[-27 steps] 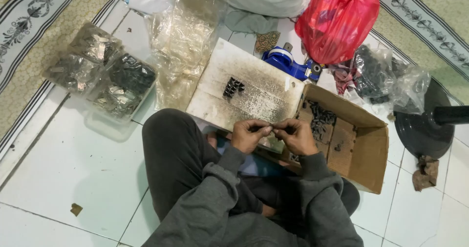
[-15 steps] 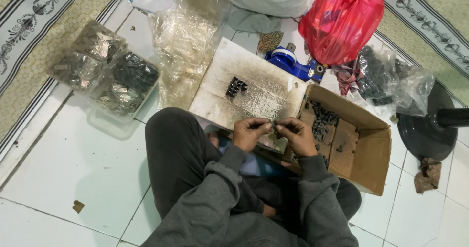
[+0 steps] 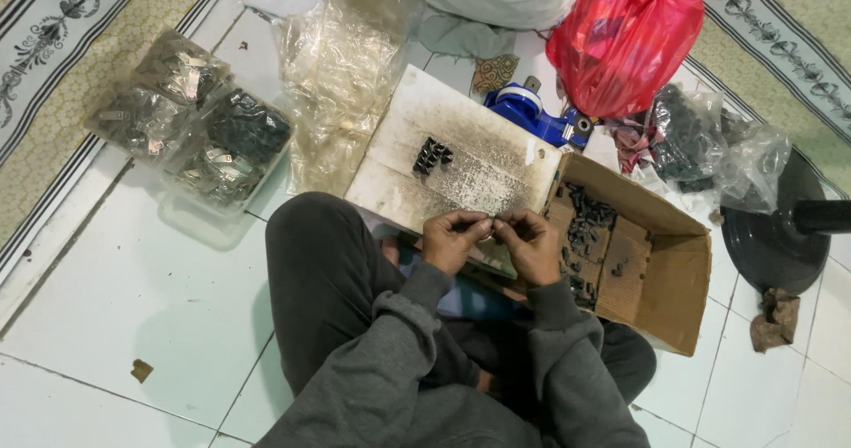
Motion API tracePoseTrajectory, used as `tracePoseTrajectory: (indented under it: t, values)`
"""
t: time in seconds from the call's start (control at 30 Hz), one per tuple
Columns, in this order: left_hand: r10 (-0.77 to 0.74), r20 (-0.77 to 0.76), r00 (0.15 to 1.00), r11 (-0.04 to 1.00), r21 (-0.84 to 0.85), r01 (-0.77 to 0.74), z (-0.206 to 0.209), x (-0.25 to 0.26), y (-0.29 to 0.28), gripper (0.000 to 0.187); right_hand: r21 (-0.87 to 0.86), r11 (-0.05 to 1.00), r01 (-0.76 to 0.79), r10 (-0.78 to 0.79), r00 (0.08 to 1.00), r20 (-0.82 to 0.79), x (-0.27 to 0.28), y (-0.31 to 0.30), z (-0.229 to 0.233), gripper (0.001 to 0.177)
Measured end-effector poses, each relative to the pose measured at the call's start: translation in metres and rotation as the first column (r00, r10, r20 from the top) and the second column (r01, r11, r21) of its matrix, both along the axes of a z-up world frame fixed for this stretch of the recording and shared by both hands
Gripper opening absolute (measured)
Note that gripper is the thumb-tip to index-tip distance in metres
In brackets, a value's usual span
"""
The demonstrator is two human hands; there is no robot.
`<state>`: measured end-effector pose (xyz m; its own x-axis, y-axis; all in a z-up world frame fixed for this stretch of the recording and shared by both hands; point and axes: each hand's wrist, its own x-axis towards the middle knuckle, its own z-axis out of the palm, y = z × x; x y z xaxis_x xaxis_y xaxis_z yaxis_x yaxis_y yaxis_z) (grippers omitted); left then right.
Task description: Sorting and arranging small metal parts from a cardboard box onto a template board.
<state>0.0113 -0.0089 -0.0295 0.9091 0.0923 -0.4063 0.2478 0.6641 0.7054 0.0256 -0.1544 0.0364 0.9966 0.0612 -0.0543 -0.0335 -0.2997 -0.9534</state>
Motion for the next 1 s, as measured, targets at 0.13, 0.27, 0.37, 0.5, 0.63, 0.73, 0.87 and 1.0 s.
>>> tracePoseTrajectory:
  t: [0.13,0.27,0.37,0.5,0.63,0.73,0.87,1.0]
  values:
    - [0.023,-0.017,1.0,0.999,0.034,-0.023,0.013,-0.004,0.005,0.028,0.059,0.998,-0.022,0.021,1.0,0.018,0.006,0.0,-0.013,0.019]
    - [0.086,0.013,0.996,0.987,0.137,-0.087,0.022,-0.007,0.005,0.019,0.074,0.996,-0.045,0.04,0.997,0.073,0.013,0.009,-0.016,0.022]
    - [0.206,0.083,0.975,0.899,0.378,-0.222,0.021,-0.008,0.007,0.02,0.019,1.0,-0.02,0.017,0.99,0.141,0.02,0.018,-0.024,0.02]
    - [0.341,0.201,0.918,0.66,0.644,-0.386,0.017,-0.009,0.009,0.019,-0.037,0.998,0.06,-0.052,0.98,0.193,0.024,0.045,-0.019,0.017]
    - [0.338,0.225,0.914,0.658,0.638,-0.401,0.023,-0.01,0.011,0.02,-0.055,0.997,0.063,-0.049,0.972,0.229,0.035,0.061,-0.038,0.016]
    - [0.276,0.159,0.948,0.725,0.613,-0.314,0.023,-0.012,0.018,0.027,-0.118,0.987,0.107,-0.072,0.961,0.268,0.041,0.074,-0.043,0.014]
    - [0.235,0.204,0.95,0.749,0.585,-0.311,0.044,-0.01,0.032,0.029,-0.177,0.976,0.128,-0.068,0.948,0.312,0.048,0.08,-0.054,0.014]
    - [0.258,0.204,0.944,0.777,0.537,-0.328,0.028,0.0,0.024,0.023,-0.22,0.966,0.136,-0.062,0.948,0.313,0.052,0.088,-0.051,0.015]
